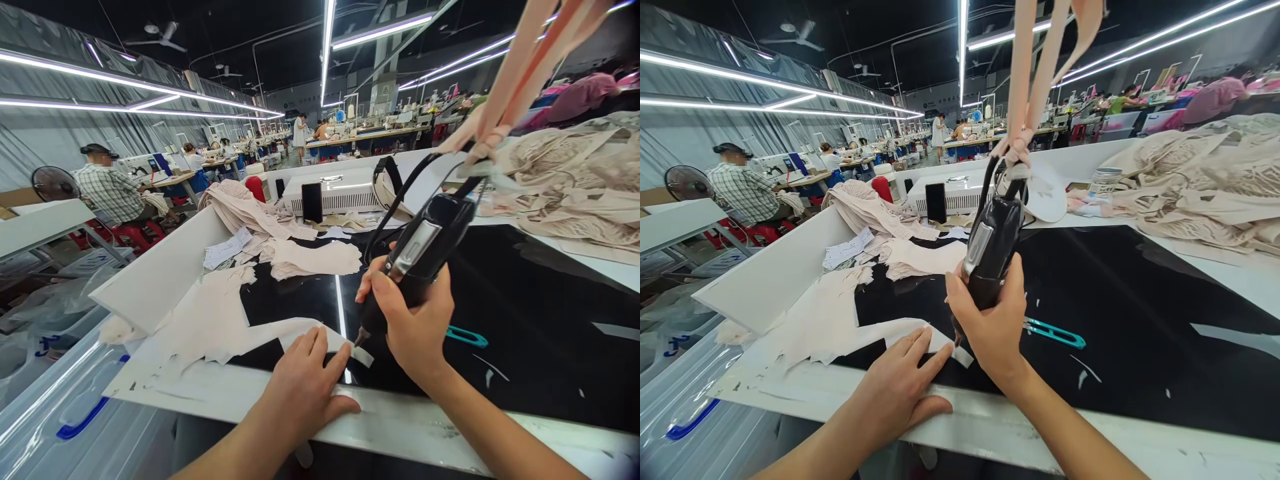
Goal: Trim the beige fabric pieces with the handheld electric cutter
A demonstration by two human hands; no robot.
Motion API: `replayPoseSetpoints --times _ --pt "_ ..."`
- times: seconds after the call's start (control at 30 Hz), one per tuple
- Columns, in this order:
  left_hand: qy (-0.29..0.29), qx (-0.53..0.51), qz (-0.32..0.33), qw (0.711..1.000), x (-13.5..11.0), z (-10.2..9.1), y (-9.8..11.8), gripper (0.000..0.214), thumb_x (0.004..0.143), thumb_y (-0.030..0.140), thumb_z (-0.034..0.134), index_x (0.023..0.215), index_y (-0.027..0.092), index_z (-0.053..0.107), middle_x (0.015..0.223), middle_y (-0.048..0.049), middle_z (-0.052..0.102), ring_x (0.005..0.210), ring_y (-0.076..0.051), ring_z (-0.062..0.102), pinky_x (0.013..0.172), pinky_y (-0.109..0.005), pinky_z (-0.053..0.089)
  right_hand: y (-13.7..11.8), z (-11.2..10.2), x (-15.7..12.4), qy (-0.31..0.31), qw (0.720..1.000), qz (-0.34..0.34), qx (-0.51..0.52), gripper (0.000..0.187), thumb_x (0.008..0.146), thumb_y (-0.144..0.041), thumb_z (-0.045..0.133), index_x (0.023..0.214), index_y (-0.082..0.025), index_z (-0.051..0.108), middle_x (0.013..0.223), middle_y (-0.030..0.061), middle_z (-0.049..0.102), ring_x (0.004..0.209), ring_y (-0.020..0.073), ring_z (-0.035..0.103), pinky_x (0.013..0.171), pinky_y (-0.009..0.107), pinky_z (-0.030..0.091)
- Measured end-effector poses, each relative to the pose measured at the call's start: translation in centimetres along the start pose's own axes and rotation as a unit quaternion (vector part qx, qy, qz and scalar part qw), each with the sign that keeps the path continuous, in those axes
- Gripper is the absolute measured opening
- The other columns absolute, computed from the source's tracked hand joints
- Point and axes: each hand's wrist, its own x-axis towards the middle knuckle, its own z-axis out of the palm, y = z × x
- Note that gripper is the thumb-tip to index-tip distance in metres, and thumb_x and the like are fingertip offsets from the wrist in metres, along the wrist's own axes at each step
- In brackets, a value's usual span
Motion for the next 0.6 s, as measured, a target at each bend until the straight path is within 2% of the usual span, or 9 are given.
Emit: replayPoseSetpoints --times 0.23,0.6 --pt "-0.007 -0.014 -0.002 1.000 -0.1 0.1 0.2 0.091 0.100 0.080 0.079 0.161 0.015 0.063 0.152 -0.0307 0.072 0.142 -0.045 0.074 0.114 -0.054 0.066 1.3 1.6 0.7 -0.016 1.000 -0.001 -0.003 0.031 0.091 -0.034 0.089 0.100 -0.030 0.060 0.082 -0.0060 0.073 0.057 0.0145 0.066 0.056 0.032 0.061" --pt "-0.019 -0.041 -0.012 0.999 0.3 -0.2 0.5 0.092 0.098 0.079 0.082 0.159 0.014 0.062 0.152 -0.0305 0.072 0.144 -0.044 0.072 0.115 -0.054 0.065 1.8 2.0 0.8 -0.019 1.000 -0.002 -0.011 0.031 0.090 -0.031 0.088 0.101 -0.030 0.059 0.082 -0.0067 0.073 0.058 0.0142 0.067 0.055 0.031 0.062"
